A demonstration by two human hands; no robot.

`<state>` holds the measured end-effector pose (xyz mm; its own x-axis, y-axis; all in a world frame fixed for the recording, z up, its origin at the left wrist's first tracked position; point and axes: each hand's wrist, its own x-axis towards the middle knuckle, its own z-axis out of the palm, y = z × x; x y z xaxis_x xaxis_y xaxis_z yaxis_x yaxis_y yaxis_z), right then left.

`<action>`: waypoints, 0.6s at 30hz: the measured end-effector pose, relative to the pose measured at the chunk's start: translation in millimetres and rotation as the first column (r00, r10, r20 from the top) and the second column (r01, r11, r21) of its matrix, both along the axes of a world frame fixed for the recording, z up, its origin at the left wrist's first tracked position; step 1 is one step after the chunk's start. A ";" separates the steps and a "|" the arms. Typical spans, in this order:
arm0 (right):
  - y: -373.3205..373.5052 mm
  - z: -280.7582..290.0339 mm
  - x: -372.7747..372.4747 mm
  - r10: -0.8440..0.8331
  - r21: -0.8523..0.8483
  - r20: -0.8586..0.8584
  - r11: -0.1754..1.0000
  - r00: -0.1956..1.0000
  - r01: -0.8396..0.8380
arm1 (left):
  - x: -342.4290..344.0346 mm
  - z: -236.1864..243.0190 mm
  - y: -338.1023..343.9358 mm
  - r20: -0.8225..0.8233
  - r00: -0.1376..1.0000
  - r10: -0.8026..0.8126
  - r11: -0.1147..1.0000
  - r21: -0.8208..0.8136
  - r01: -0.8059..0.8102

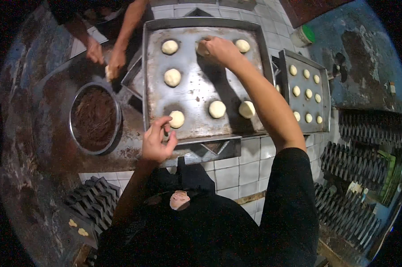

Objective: The person takes pieces of dough from a tray, flattens them, adds chocolate filling from a bowl with a spoon, shapes the dough into balls, and places them on a metal tray.

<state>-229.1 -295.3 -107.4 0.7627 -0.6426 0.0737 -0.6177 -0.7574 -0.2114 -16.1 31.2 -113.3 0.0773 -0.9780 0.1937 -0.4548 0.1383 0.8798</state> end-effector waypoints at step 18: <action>315.3 77.0 197.7 -0.604 0.785 0.605 0.561 0.518 -0.262 | 116.2 53.5 2.0 -0.721 0.576 0.386 0.914 0.216 -0.342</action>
<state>-31.4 20.1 -30.4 0.5034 -0.8634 -0.0330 0.0508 0.0677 -0.9964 100.2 33.2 -59.9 0.5227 -0.8409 -0.1399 0.3446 0.0583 0.9369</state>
